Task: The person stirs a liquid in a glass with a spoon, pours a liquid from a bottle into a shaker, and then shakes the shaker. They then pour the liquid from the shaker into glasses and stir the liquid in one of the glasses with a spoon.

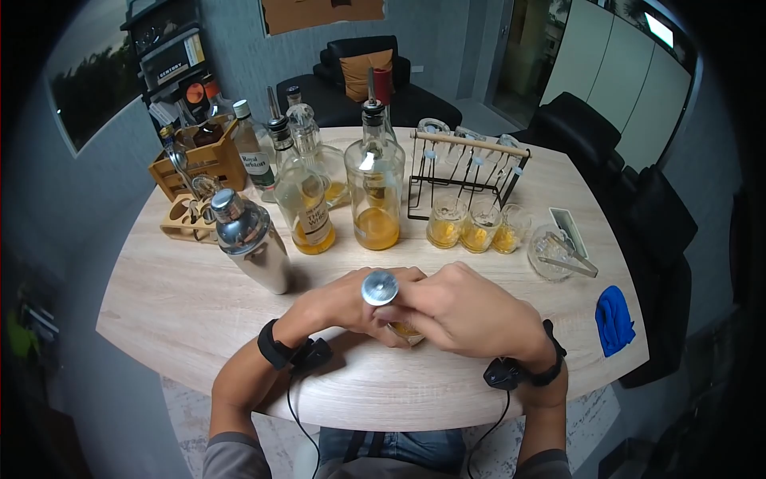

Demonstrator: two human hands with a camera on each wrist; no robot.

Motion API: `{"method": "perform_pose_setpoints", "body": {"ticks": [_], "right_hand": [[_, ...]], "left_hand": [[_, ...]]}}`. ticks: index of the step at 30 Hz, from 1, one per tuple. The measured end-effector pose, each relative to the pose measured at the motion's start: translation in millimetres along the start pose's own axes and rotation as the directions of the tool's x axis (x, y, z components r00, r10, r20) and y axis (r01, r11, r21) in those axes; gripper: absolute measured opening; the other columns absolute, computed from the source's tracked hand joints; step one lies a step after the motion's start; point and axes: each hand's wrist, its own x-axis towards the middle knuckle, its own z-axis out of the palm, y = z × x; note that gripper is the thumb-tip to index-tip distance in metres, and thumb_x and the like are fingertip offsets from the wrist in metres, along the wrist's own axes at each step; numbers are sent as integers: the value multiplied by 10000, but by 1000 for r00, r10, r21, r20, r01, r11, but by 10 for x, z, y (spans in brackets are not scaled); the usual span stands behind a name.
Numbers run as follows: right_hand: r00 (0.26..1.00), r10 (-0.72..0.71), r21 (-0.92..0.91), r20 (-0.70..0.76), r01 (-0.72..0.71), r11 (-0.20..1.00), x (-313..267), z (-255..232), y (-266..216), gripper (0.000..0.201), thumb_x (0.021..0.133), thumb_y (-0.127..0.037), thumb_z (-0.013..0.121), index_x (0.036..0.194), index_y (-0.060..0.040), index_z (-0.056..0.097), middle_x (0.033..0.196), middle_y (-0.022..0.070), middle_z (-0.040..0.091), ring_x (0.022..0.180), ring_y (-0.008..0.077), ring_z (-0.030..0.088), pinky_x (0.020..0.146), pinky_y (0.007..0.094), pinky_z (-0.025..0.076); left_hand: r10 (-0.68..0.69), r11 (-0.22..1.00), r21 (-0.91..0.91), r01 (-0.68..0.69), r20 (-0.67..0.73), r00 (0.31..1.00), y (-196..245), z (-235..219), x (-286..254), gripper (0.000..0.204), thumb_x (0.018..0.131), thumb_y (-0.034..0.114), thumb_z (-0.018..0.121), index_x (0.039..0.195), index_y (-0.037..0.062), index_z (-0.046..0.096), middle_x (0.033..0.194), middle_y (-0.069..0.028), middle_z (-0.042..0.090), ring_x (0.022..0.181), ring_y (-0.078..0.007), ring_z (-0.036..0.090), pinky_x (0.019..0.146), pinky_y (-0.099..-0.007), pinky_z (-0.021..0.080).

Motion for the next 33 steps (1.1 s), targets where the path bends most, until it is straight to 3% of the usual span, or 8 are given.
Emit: {"method": "perform_pose_setpoints", "body": {"ticks": [12,14,18,21,23,28,31,33], "right_hand": [[986,146,-17,-81,-148,989,-7,-34,95,188,955,-143,616,1058,10,654,809,202,707,724,380,700,681,414,550],[989,148,-69,-8,-148,987,-12,-63,49,234,960,-157,603,1104,24,633,815,217,702,723,392,696,684,435,555],[996,80,15,49,-81,997,33,-11,9,232,957,-150,603,1104,28,632,788,220,692,718,396,693,676,435,548],[997,70,-19,-23,-70,997,35,60,152,198,959,-124,607,1099,5,662,775,200,696,697,371,696,656,408,541],[994,56,-59,-97,-62,996,34,52,190,178,960,-104,614,1093,-17,693,768,182,702,676,345,701,636,382,535],[983,179,44,-24,-178,983,7,-76,117,240,970,-168,592,1131,3,642,807,206,704,730,372,709,700,416,556],[996,65,49,60,-68,996,-12,-63,68,245,975,-176,588,1133,3,640,818,206,706,736,373,709,707,416,559],[999,19,46,35,-21,999,18,19,53,247,976,-177,584,1135,4,639,819,208,707,739,375,709,709,415,561]], "left_hand": [[103,919,389,-69,-67,992,-23,56,-28,758,695,530,874,1259,74,653,1154,-137,682,971,-265,658,878,-349,526],[-323,946,74,317,96,942,297,-110,-16,651,658,404,918,1136,62,638,1012,-128,666,917,-305,637,849,-384,514],[-75,975,-210,71,-11,997,77,-41,-72,655,654,403,922,1140,73,633,968,-121,670,911,-306,635,830,-388,508],[-168,977,-117,178,90,982,-105,77,-76,725,669,441,903,1206,56,607,1092,-153,647,960,-323,640,861,-395,512],[65,914,405,-16,-108,992,-114,149,-86,760,692,502,874,1219,24,609,1255,-188,575,1007,-346,638,878,-413,521],[-141,961,251,119,71,987,63,-25,10,941,661,579,876,1363,37,560,1298,-215,580,1191,-381,524,1081,-401,421],[-389,921,104,376,172,905,284,-133,-17,745,670,430,900,1220,48,574,1116,-165,607,1015,-349,636,862,-416,516],[198,980,14,-197,-114,974,175,-108,-88,704,657,381,918,1190,74,577,1047,-118,638,1001,-328,639,848,-407,514]]}}
